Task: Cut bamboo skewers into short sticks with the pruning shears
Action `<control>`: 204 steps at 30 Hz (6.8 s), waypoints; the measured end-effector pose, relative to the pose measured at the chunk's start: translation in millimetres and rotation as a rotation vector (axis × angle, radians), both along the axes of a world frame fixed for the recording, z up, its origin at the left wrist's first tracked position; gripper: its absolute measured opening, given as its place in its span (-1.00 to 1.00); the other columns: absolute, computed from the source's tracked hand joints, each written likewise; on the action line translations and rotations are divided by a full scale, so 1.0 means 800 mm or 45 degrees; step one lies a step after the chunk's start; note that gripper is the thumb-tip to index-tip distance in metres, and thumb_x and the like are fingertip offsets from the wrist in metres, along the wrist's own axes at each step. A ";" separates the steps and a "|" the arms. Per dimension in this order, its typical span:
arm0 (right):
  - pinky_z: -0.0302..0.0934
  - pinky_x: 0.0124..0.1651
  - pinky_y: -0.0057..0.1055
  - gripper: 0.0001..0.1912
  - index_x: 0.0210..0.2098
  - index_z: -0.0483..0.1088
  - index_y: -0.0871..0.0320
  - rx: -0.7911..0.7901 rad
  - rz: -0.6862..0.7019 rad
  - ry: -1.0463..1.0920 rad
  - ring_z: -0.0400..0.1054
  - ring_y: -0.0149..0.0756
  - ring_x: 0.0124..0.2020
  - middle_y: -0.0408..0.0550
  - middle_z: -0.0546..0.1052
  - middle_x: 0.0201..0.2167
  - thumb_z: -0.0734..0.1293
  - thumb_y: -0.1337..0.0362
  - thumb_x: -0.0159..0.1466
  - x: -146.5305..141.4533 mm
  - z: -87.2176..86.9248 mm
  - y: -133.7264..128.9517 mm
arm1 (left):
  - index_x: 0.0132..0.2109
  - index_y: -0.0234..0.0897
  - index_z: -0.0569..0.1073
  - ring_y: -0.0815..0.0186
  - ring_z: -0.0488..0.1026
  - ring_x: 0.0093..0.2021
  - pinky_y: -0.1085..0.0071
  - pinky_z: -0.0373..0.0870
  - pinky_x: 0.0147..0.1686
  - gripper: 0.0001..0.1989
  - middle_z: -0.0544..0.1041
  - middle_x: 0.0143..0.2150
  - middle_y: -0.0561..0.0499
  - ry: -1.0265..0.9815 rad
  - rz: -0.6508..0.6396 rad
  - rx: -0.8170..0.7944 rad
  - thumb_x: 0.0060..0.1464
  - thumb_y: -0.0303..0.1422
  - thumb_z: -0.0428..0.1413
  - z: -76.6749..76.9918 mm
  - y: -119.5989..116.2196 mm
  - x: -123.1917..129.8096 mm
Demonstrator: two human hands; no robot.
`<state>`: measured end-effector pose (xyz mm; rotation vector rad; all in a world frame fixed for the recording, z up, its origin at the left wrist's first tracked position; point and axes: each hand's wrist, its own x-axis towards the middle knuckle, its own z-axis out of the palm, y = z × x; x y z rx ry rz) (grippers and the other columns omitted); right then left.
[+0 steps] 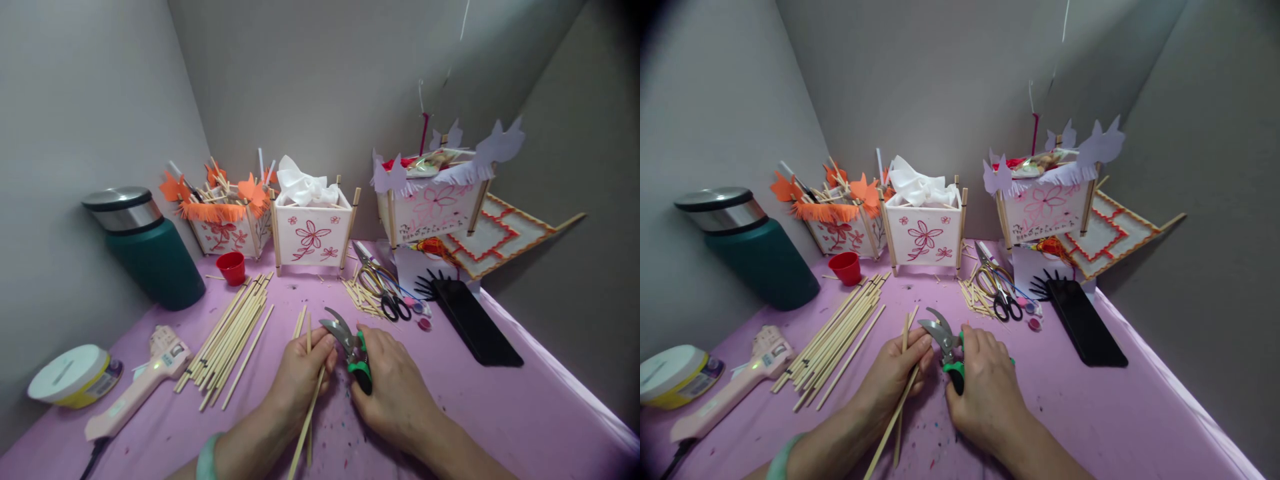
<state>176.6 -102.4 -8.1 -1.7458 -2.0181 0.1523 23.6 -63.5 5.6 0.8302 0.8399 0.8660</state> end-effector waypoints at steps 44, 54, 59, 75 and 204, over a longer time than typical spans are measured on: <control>0.20 -0.27 -0.28 -0.81 -0.31 0.25 0.12 -0.043 0.075 0.091 0.33 -0.16 -0.33 -0.01 0.46 -0.35 0.23 0.41 0.05 0.013 0.004 0.007 | 0.01 -0.34 0.42 0.56 0.01 -0.71 0.59 -0.06 -0.71 -0.53 0.26 -0.64 0.24 -0.119 0.051 -0.081 -0.01 -0.22 0.27 0.001 0.004 -0.009; 0.16 0.08 0.00 -0.45 0.07 0.23 0.27 0.051 0.108 0.025 0.27 0.05 0.01 0.23 0.42 -0.04 0.28 0.37 0.06 0.013 -0.002 0.008 | -0.36 -0.29 0.39 0.57 0.02 -0.72 0.56 -0.06 -0.71 -0.74 0.25 -0.63 0.21 -0.074 0.040 0.012 0.02 -0.19 0.24 -0.001 0.002 -0.006; 0.21 -0.01 -0.07 -0.52 -0.03 0.25 0.20 -0.010 0.078 0.035 0.30 -0.01 -0.09 0.16 0.43 -0.12 0.28 0.39 0.02 0.011 0.004 0.004 | -0.39 -0.30 0.40 0.55 0.03 -0.71 0.52 -0.09 -0.68 -0.72 0.24 -0.65 0.20 -0.018 0.034 0.066 0.03 -0.17 0.23 -0.002 0.002 -0.005; 0.22 -0.04 -0.13 -0.57 -0.07 0.26 0.18 0.027 0.089 0.051 0.33 -0.04 -0.10 0.12 0.45 -0.15 0.27 0.40 0.04 0.013 0.001 0.006 | -0.35 -0.32 0.45 0.55 0.02 -0.71 0.51 -0.10 -0.68 -0.72 0.25 -0.64 0.21 0.012 0.053 0.071 -0.01 -0.17 0.25 0.005 0.001 -0.007; 0.30 -0.08 -0.16 -0.46 0.06 0.40 0.13 -0.246 0.206 1.447 0.37 -0.07 -0.12 0.05 0.51 -0.18 0.37 0.14 0.09 0.069 0.031 0.018 | -0.18 -0.41 0.46 0.48 0.42 -0.60 0.63 0.32 -0.70 -0.86 0.56 -0.39 -0.05 -0.207 0.563 -0.015 0.13 -0.41 0.18 0.018 0.010 -0.013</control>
